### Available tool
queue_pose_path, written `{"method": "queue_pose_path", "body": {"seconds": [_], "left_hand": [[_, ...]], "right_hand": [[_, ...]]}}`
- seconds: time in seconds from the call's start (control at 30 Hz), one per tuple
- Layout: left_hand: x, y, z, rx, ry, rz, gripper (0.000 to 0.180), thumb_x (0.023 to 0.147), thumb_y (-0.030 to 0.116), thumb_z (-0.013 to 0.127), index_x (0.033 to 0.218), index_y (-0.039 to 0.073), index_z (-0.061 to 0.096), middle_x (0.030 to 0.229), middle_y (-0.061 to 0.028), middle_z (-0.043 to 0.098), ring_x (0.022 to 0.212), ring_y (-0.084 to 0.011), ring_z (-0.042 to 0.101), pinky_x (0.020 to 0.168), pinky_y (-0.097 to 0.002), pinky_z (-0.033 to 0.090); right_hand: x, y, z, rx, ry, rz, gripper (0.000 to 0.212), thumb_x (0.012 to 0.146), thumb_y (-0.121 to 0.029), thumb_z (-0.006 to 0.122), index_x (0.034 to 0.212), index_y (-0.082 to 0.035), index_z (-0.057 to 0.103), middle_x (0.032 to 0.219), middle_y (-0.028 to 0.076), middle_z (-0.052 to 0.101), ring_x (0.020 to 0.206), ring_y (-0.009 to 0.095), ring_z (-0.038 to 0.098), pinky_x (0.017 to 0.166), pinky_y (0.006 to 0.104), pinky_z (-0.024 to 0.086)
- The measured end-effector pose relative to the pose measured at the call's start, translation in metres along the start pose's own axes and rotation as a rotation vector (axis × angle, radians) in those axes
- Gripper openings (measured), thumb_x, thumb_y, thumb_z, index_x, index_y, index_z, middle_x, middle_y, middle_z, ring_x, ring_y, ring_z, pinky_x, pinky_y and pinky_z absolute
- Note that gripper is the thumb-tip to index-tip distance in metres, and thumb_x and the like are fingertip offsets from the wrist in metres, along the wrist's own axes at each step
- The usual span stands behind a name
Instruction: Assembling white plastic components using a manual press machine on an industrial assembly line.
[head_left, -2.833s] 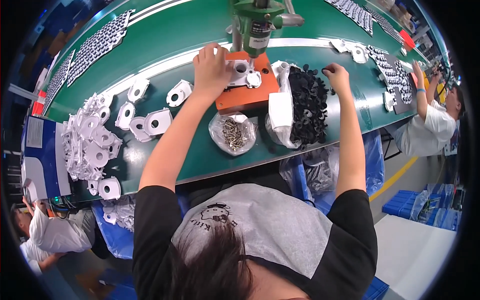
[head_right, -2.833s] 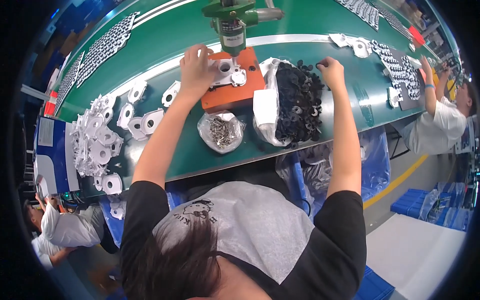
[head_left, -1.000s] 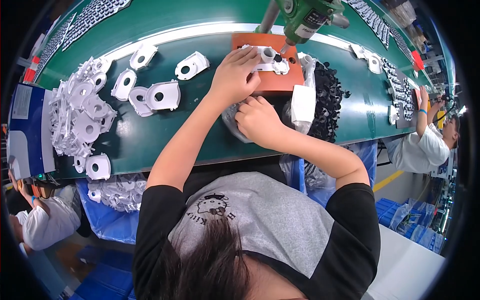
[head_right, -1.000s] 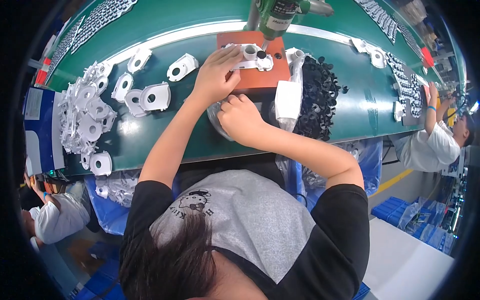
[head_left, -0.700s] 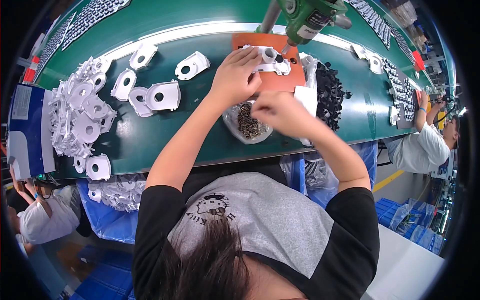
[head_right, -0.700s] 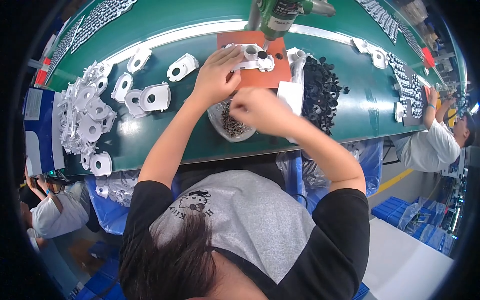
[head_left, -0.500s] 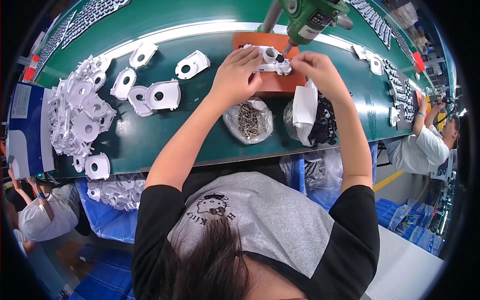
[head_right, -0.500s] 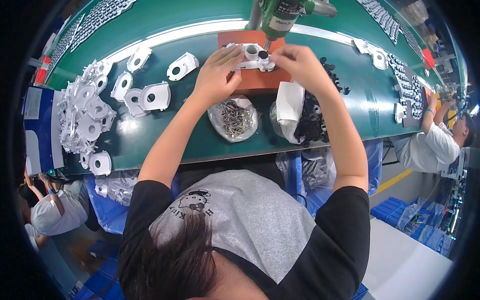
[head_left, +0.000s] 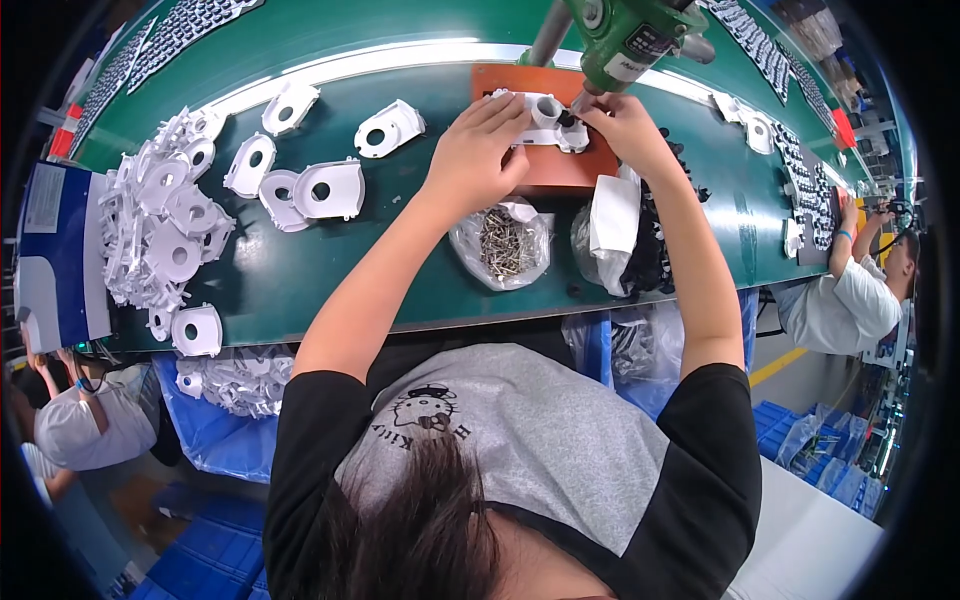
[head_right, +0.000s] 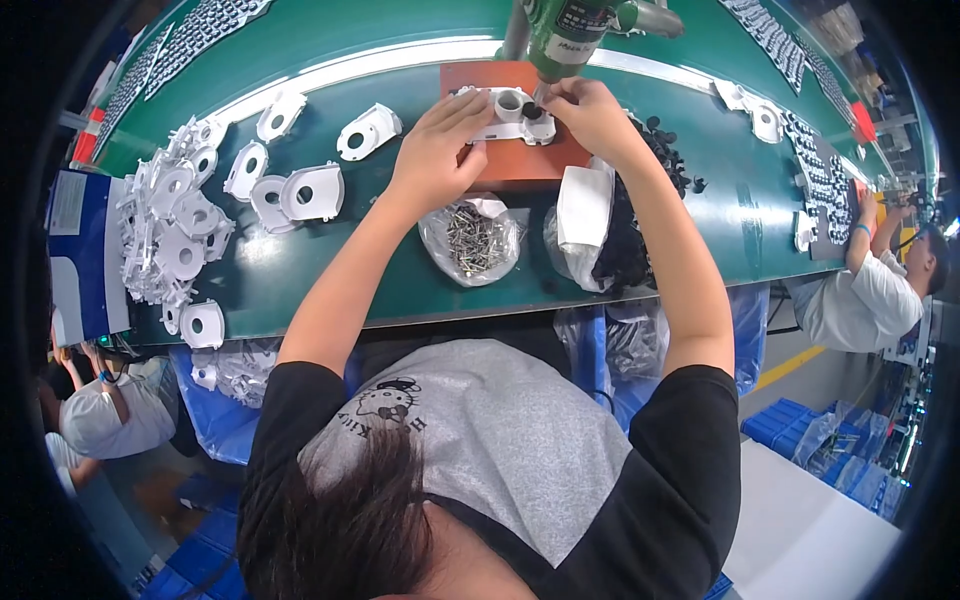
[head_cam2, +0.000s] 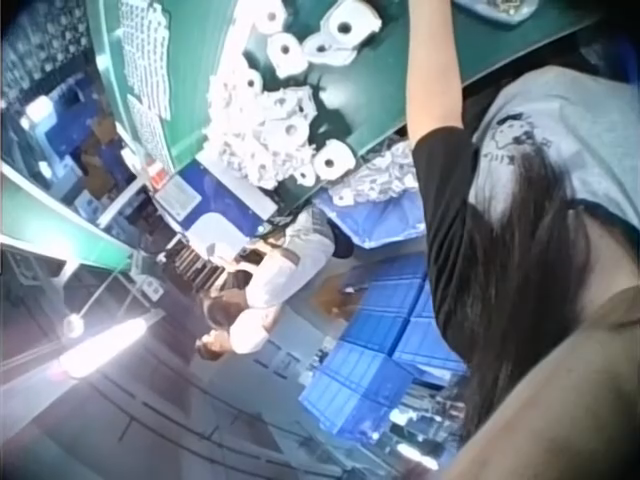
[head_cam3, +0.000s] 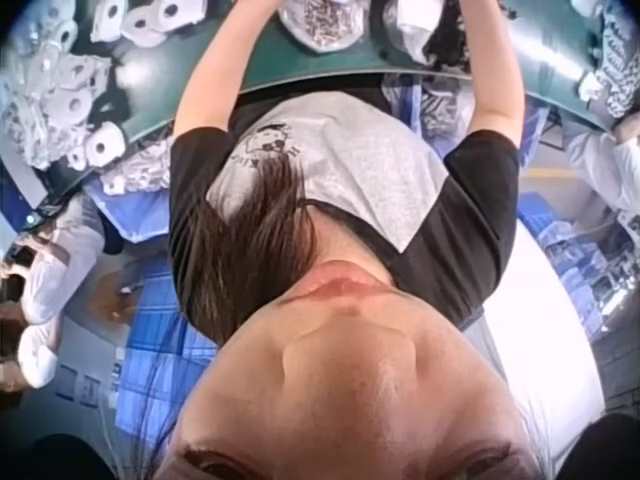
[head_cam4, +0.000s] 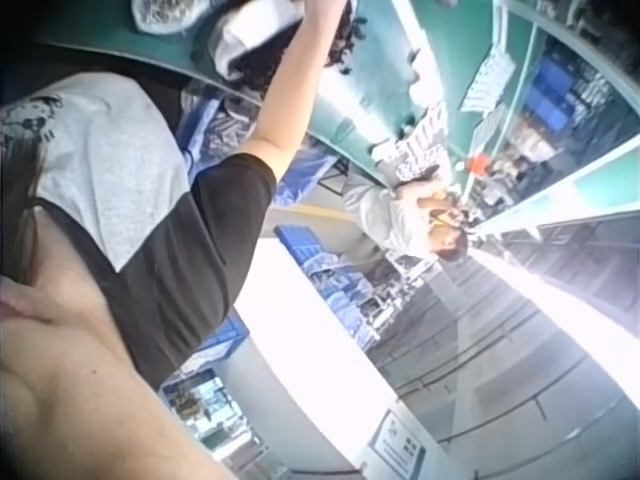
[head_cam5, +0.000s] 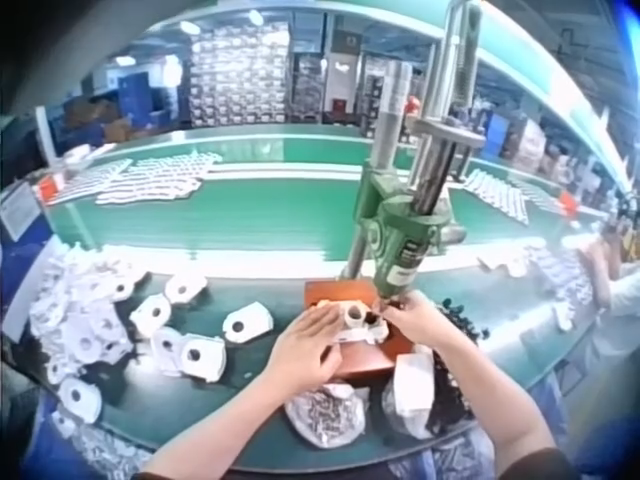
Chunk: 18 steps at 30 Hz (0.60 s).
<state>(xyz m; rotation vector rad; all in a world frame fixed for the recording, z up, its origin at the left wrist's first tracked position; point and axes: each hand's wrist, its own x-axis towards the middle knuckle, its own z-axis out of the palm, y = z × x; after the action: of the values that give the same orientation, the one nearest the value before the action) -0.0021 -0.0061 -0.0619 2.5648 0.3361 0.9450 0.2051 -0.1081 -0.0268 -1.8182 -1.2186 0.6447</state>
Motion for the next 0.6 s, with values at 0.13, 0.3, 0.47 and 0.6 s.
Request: {"method": "queue_pose_path", "body": {"seconds": [0.13,0.3,0.47,0.6], "left_hand": [[0.001,0.001,0.002,0.002,0.015,0.013,0.041,0.077,0.016,0.052,0.116,0.003,0.058,0.127,-0.011,0.053,0.123,-0.0261,0.044,0.106,-0.0396,0.032],[0.0,-0.001,-0.001,0.015,0.009,0.009,0.041,0.077,0.016,0.053,0.115,0.003,0.058,0.126,-0.0116,0.053,0.123,-0.027,0.044,0.106,-0.0398,0.033],[-0.001,-0.002,-0.003,0.008,0.023,0.006,0.041,0.077,0.016,0.054,0.116,0.003,0.057,0.126,-0.0124,0.054,0.122,-0.0282,0.045,0.106,-0.0401,0.033],[0.006,0.002,0.003,0.006,0.052,0.084,0.038,0.076,0.016,0.055,0.11,-0.002,0.058,0.121,-0.0179,0.056,0.117,-0.0309,0.049,0.104,-0.0407,0.035]], "right_hand": [[0.001,-0.005,0.0,-0.054,-0.008,0.033,0.031,0.082,-0.02,0.061,0.096,0.008,0.06,0.083,0.007,0.062,0.077,0.013,0.054,0.074,0.0262,0.043],[0.007,-0.001,0.007,-0.079,0.002,0.014,0.026,0.079,-0.015,0.063,0.095,0.006,0.06,0.082,0.006,0.061,0.073,0.013,0.054,0.071,0.0273,0.044],[0.033,0.012,-0.032,0.241,-0.008,0.051,0.016,0.078,-0.006,0.061,0.093,0.0,0.06,0.086,0.007,0.061,0.076,0.014,0.057,0.07,0.0286,0.046],[0.085,0.016,-0.154,-0.311,0.111,-0.622,0.021,0.084,-0.013,0.054,0.101,-0.003,0.062,0.087,0.006,0.063,0.075,0.014,0.06,0.07,0.0341,0.049]]}}
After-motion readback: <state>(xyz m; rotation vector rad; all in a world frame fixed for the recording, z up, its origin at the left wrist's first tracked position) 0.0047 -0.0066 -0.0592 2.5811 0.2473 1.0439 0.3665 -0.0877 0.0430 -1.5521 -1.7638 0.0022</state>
